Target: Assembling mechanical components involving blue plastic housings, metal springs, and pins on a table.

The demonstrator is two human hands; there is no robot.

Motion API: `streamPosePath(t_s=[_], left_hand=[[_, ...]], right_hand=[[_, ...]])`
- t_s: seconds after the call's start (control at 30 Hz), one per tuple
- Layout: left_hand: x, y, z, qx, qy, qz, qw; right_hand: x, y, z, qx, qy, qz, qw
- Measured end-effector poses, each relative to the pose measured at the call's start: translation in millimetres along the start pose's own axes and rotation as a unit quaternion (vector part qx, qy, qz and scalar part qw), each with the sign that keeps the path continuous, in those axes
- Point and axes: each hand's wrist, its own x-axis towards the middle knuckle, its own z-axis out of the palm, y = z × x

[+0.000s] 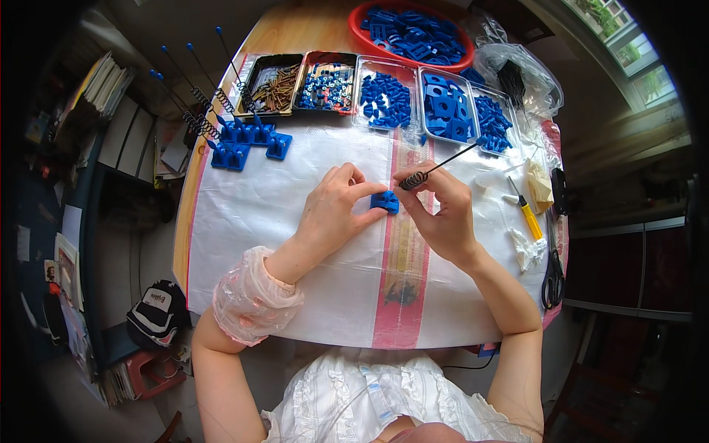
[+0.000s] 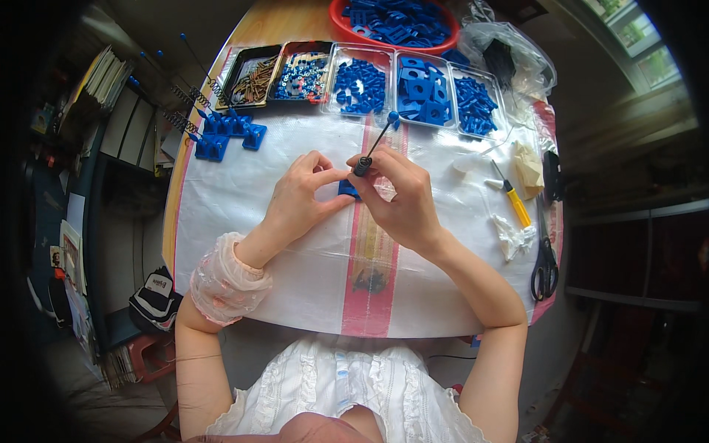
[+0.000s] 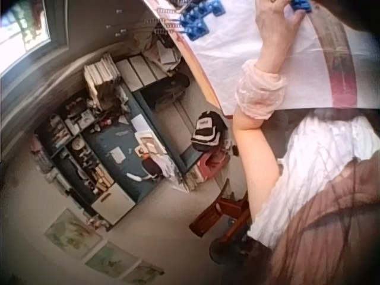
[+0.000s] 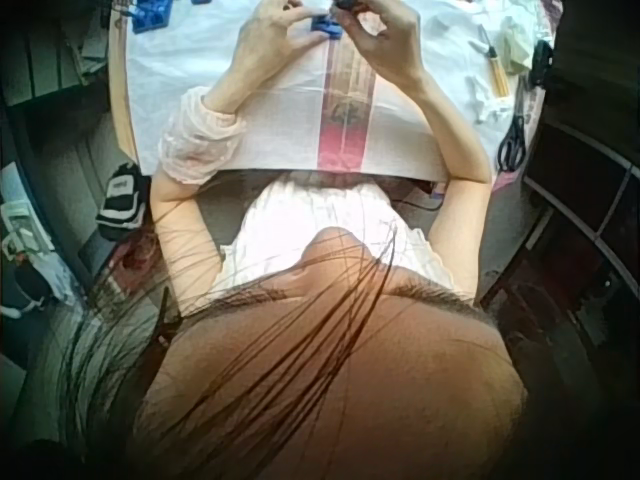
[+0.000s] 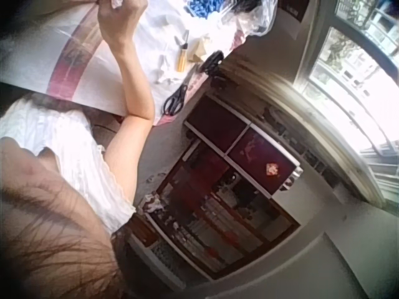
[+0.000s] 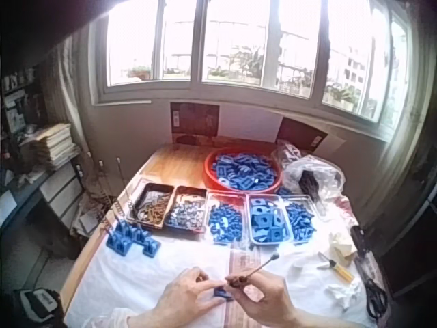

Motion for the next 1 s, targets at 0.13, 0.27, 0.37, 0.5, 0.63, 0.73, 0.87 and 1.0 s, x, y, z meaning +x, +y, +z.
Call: streamPosePath(t_s=[0.13,0.27,0.37,0.5,0.63,0.73,0.87,1.0], left_hand=[[0.4,1.1,-1.0,0.002,0.001,0.000,1.000],[0.3,0.9,-0.4,0.001,0.002,-0.001,1.000],[0.4,0.5,-0.2,0.003,0.001,0.000,1.000],[-0.1,0.6,-0.1,0.005,0.000,0.000,1.000],[-0.5,0.1,0.0,0.003,0.004,0.001,1.000],[-0.5,0.2,-0.1,0.001,0.003,0.002,1.000],[-0.9,-0.6,0.4,0.002,0.005,0.003,1.000],[-1.1,-1.1,1.2,0.003,0.004,0.002,1.000]], right_hand=[[-0.6,0.3,0.3,0.005,-0.001,0.008,1.000],[0.3,-0.2,1.9,-0.012,-0.010,-0.011,1.000],[0.3,-0.4,2.5,-0.020,-0.014,-0.016,1.000],[0.0,0.5,3.5,-0.018,-0.013,-0.013,1.000],[0.4,0.9,3.1,-0.015,-0.013,-0.009,1.000],[-0.4,2.2,1.9,-0.013,-0.016,-0.004,1.000],[-0.5,3.7,1.3,0.001,-0.022,0.014,1.000],[1.8,0.1,1.8,0.010,-0.017,0.029,0.999]])
